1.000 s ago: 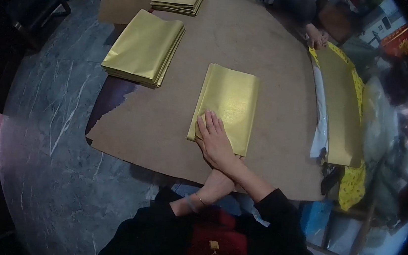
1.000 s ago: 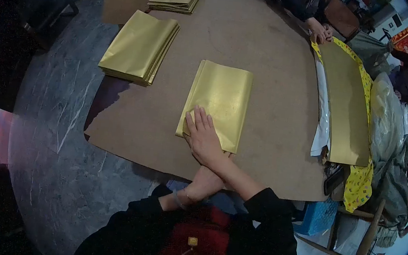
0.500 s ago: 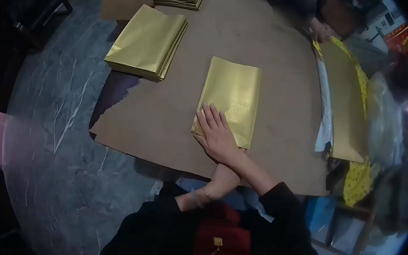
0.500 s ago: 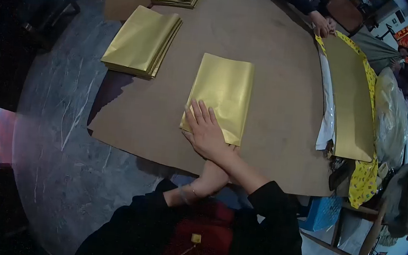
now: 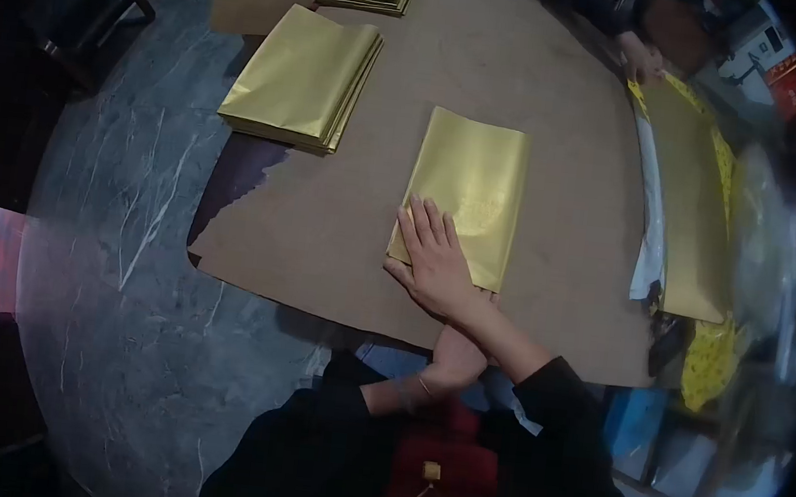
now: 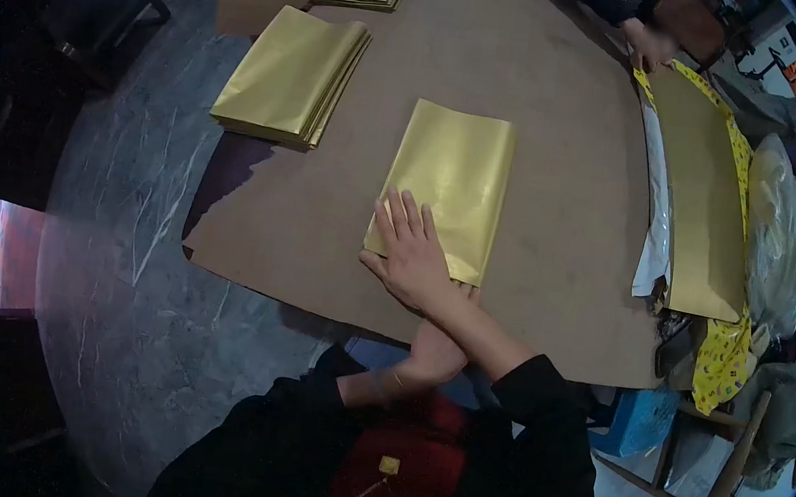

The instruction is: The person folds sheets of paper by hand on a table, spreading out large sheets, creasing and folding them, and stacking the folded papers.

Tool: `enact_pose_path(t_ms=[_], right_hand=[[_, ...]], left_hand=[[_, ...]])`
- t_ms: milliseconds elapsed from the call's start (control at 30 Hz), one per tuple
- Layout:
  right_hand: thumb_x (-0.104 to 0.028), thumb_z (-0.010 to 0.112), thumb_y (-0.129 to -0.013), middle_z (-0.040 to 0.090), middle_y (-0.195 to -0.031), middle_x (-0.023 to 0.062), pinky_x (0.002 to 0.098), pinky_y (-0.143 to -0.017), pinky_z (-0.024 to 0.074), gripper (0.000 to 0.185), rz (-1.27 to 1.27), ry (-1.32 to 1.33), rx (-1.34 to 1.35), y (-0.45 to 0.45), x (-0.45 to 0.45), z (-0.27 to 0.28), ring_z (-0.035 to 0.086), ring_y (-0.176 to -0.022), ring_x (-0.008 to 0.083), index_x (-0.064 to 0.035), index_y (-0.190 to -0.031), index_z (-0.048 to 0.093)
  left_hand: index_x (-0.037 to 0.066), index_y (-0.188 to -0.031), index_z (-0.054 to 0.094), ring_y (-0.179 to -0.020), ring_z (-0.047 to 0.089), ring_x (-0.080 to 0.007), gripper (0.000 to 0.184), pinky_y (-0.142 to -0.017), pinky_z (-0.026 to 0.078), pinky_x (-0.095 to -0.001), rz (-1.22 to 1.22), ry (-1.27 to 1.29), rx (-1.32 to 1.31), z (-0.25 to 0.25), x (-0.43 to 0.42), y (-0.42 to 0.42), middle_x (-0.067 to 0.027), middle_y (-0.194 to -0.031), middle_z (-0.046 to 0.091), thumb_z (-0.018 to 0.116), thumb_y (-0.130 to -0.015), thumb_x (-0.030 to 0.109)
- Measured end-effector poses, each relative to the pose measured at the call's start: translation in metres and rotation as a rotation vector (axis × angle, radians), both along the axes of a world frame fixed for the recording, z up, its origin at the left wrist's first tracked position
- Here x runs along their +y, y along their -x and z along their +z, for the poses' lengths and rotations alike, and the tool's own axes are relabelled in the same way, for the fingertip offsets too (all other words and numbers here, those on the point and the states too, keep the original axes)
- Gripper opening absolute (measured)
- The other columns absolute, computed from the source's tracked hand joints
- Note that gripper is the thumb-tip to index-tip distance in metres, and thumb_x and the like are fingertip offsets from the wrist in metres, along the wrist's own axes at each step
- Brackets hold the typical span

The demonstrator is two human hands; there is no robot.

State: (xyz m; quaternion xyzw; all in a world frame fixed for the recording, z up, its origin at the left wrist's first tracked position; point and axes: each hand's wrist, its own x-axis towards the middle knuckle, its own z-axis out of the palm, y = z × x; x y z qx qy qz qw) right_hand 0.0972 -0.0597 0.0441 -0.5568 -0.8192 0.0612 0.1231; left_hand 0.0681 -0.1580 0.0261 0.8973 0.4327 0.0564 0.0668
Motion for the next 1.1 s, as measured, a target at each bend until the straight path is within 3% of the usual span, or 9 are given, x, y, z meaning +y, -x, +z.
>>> enact_pose_path(t_ms=[33, 367, 467, 567, 633, 667, 733, 867, 1100], right_hand=[[-0.048, 0.046, -0.091, 0.021, -0.149, 0.0204, 0.0491, -0.112, 0.0162, 0.070, -0.007, 0.013, -0.007, 0.000, 0.001, 0.000, 0.019, -0.139, 0.0357, 0.0004, -0.140, 0.031], [-0.048, 0.047, -0.091, 0.020, -0.150, 0.0201, 0.0506, -0.111, 0.0183, 0.071, -0.026, -0.010, 0.003, 0.003, 0.003, -0.002, 0.020, -0.139, 0.0369, 0.0007, -0.141, 0.030], [-0.048, 0.048, -0.091, 0.021, -0.149, 0.0204, 0.0511, -0.111, 0.0193, 0.071, -0.028, -0.021, 0.000, 0.004, 0.002, -0.001, 0.020, -0.139, 0.0370, 0.0010, -0.140, 0.032], [-0.048, 0.048, -0.090, 0.022, -0.149, 0.0208, 0.0515, -0.111, 0.0180, 0.072, -0.022, -0.006, 0.019, 0.003, 0.002, -0.002, 0.019, -0.139, 0.0366, 0.0009, -0.140, 0.033], [-0.050, 0.047, -0.090, 0.022, -0.149, 0.0211, 0.0517, -0.111, 0.0178, 0.073, -0.023, -0.012, 0.005, 0.002, 0.002, -0.002, 0.019, -0.139, 0.0363, 0.0009, -0.140, 0.033], [-0.050, 0.047, -0.090, 0.022, -0.149, 0.0211, 0.0517, -0.111, 0.0180, 0.073, -0.021, -0.011, 0.008, 0.002, 0.002, -0.001, 0.019, -0.139, 0.0361, 0.0008, -0.140, 0.033], [-0.051, 0.047, -0.089, 0.022, -0.149, 0.0208, 0.0515, -0.111, 0.0188, 0.073, -0.023, -0.017, 0.005, 0.001, 0.002, -0.003, 0.020, -0.139, 0.0356, 0.0003, -0.139, 0.034], [-0.044, 0.054, -0.085, 0.026, -0.148, 0.0207, 0.0510, -0.112, 0.0168, 0.074, -0.028, -0.079, 0.004, 0.001, 0.003, -0.011, 0.023, -0.138, 0.0351, -0.0002, -0.141, 0.032], [-0.038, 0.056, -0.083, 0.024, -0.148, 0.0200, 0.0508, -0.112, 0.0173, 0.074, -0.050, -0.048, 0.058, 0.000, 0.002, -0.007, 0.023, -0.138, 0.0344, 0.0021, -0.140, 0.031]], left_hand=[[-0.003, -0.140, 0.032, -0.134, 0.030, -0.0307, 0.061, -0.110, 0.023, -0.0411, -0.023, 0.172, -0.265, -0.005, 0.003, 0.001, -0.0210, -0.145, 0.033, 0.040, -0.091, 0.032], [-0.010, -0.139, 0.028, -0.135, 0.028, -0.0339, 0.064, -0.112, 0.019, -0.0420, -0.069, 0.149, -0.351, -0.014, 0.001, 0.002, -0.0224, -0.143, 0.034, 0.043, -0.090, 0.029], [-0.009, -0.141, 0.024, -0.136, 0.026, -0.0331, 0.067, -0.113, 0.018, -0.0418, -0.107, 0.088, -0.196, -0.006, 0.002, 0.004, -0.0206, -0.145, 0.031, 0.041, -0.091, 0.032], [-0.008, -0.131, 0.042, -0.123, 0.044, -0.0329, 0.057, -0.107, 0.029, -0.0419, -0.111, -0.046, -0.326, -0.001, -0.007, 0.015, -0.0216, -0.130, 0.048, 0.050, -0.088, 0.028], [-0.001, -0.109, 0.060, -0.104, 0.056, -0.0326, 0.032, -0.095, 0.043, -0.0390, -0.240, 0.118, -0.558, 0.011, -0.015, 0.043, -0.0203, -0.107, 0.059, 0.057, -0.084, 0.018], [-0.001, -0.109, 0.060, -0.104, 0.056, -0.0326, 0.032, -0.095, 0.043, -0.0390, -0.247, 0.121, -0.552, 0.028, -0.011, 0.059, -0.0203, -0.107, 0.059, 0.057, -0.084, 0.018], [0.000, -0.092, 0.064, -0.083, 0.060, -0.0301, 0.016, -0.079, 0.049, -0.0367, -0.177, 0.297, -0.518, 0.065, 0.007, 0.087, -0.0143, -0.083, 0.059, 0.064, -0.080, 0.011], [0.002, -0.092, 0.061, -0.085, 0.058, -0.0305, 0.011, -0.071, 0.047, -0.0380, 0.068, -0.045, -0.694, 0.064, 0.067, 0.113, -0.0121, -0.089, 0.060, 0.063, -0.081, 0.003], [0.003, -0.087, 0.060, -0.082, 0.056, -0.0330, 0.007, -0.071, 0.047, -0.0399, 0.055, 0.083, -0.593, 0.032, 0.119, 0.120, -0.0128, -0.088, 0.058, 0.059, -0.081, 0.002]])
